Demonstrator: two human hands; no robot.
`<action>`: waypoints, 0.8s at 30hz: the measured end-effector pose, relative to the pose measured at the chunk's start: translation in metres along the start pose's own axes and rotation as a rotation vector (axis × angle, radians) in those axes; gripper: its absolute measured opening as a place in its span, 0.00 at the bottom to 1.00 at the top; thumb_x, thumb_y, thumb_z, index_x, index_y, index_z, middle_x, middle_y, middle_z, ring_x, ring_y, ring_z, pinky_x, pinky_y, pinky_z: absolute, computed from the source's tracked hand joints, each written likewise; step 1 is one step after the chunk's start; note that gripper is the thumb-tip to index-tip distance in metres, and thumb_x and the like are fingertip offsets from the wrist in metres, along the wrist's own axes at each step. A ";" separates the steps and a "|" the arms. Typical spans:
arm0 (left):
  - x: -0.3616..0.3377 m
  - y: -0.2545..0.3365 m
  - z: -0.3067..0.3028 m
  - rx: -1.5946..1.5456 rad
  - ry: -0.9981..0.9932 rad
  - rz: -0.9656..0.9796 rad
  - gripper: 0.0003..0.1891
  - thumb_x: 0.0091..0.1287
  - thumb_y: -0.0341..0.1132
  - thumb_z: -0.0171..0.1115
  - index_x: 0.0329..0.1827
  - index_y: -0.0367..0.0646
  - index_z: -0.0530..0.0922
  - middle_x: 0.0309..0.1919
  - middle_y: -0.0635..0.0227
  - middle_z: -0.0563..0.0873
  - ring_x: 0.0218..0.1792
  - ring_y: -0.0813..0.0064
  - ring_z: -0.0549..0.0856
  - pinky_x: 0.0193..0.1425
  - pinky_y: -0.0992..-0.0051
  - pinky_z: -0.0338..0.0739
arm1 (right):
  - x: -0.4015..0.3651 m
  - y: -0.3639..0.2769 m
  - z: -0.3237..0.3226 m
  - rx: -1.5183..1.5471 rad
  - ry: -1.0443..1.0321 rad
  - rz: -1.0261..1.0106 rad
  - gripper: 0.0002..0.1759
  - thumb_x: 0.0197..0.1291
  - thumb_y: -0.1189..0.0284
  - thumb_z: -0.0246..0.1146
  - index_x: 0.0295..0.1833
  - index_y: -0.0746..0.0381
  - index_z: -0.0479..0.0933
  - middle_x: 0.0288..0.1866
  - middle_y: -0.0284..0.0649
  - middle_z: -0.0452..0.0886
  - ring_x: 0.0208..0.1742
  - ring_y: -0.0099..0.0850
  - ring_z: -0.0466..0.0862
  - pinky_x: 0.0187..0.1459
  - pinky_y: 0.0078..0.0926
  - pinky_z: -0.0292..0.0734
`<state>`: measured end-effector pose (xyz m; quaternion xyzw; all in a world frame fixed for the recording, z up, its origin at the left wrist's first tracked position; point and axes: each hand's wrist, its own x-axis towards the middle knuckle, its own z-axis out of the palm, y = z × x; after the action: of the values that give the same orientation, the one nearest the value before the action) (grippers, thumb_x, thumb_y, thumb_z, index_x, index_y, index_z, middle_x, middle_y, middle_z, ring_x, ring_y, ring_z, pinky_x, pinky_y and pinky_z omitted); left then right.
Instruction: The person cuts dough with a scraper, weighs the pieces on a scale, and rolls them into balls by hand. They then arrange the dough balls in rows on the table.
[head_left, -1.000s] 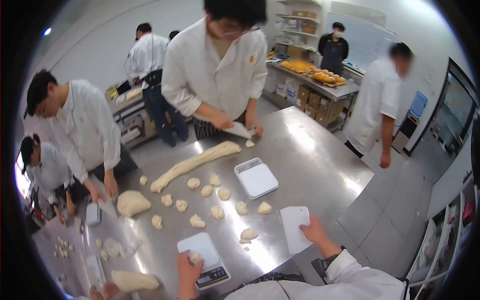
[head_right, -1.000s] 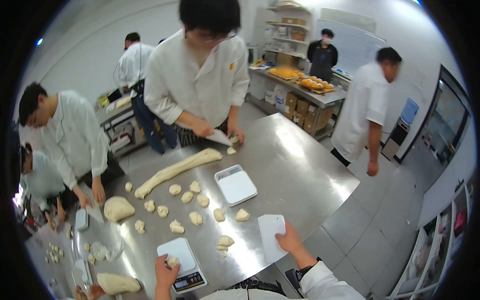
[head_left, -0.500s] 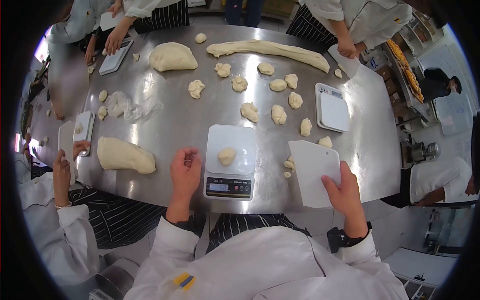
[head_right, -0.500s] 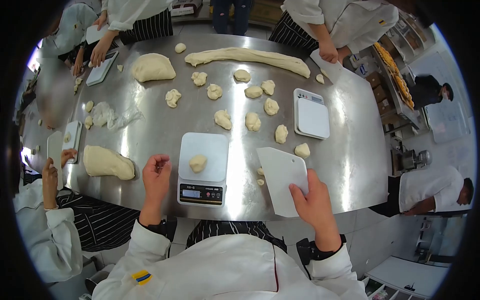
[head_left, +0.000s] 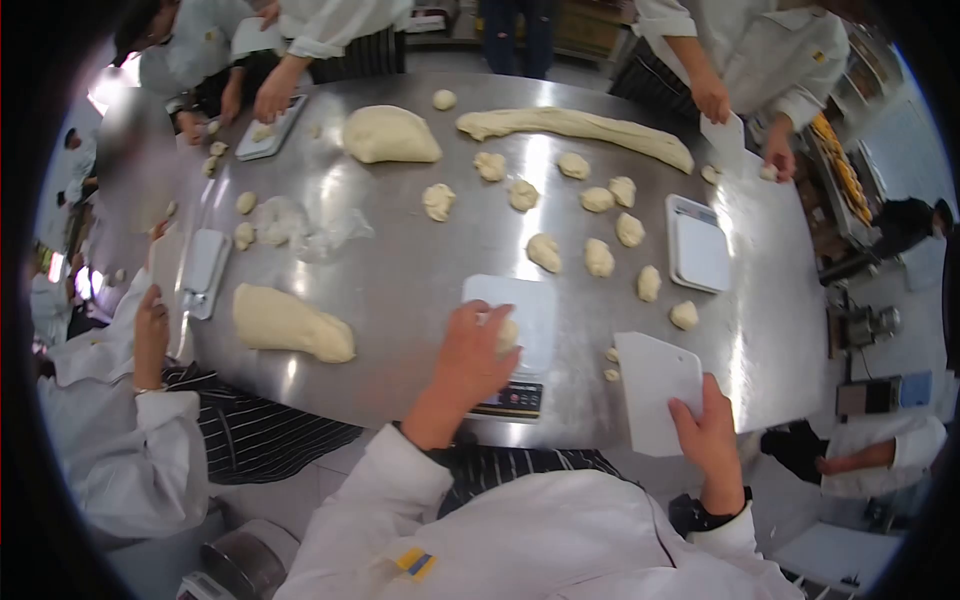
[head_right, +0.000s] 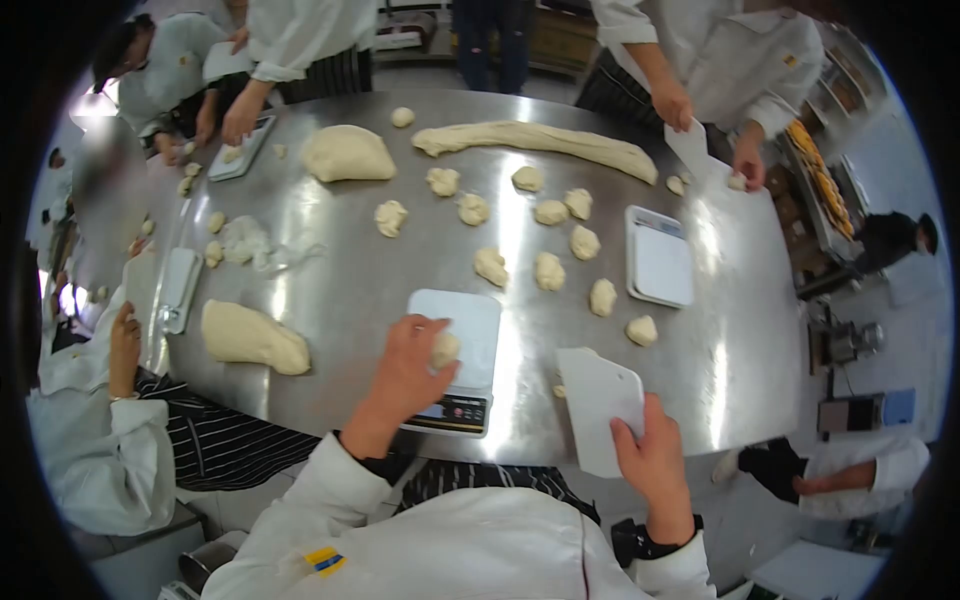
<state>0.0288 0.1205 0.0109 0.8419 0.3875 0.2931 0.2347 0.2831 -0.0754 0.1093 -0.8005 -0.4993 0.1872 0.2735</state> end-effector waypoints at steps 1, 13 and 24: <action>0.001 0.004 0.002 0.079 -0.104 -0.029 0.30 0.53 0.37 0.71 0.62 0.46 0.75 0.54 0.51 0.74 0.56 0.50 0.74 0.60 0.60 0.74 | -0.002 0.003 0.004 0.019 0.009 -0.003 0.15 0.57 0.75 0.63 0.48 0.67 0.71 0.33 0.57 0.82 0.37 0.58 0.83 0.37 0.43 0.77; 0.016 0.007 0.012 -0.058 -0.125 -0.133 0.13 0.54 0.27 0.59 0.44 0.40 0.79 0.44 0.58 0.76 0.50 0.57 0.76 0.48 0.63 0.78 | 0.007 0.011 0.021 -0.029 -0.050 -0.063 0.17 0.51 0.79 0.62 0.48 0.69 0.71 0.36 0.55 0.82 0.39 0.53 0.84 0.43 0.42 0.78; -0.058 -0.069 -0.038 -1.442 0.067 -0.856 0.13 0.67 0.39 0.55 0.50 0.44 0.73 0.39 0.62 0.82 0.36 0.70 0.83 0.28 0.73 0.76 | 0.031 0.010 0.051 -0.221 -0.201 -0.021 0.20 0.53 0.73 0.64 0.51 0.71 0.74 0.41 0.60 0.82 0.47 0.59 0.81 0.47 0.47 0.76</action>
<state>-0.0631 0.1221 -0.0229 0.2565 0.3982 0.3795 0.7948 0.2744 -0.0379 0.0619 -0.7977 -0.5499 0.2078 0.1342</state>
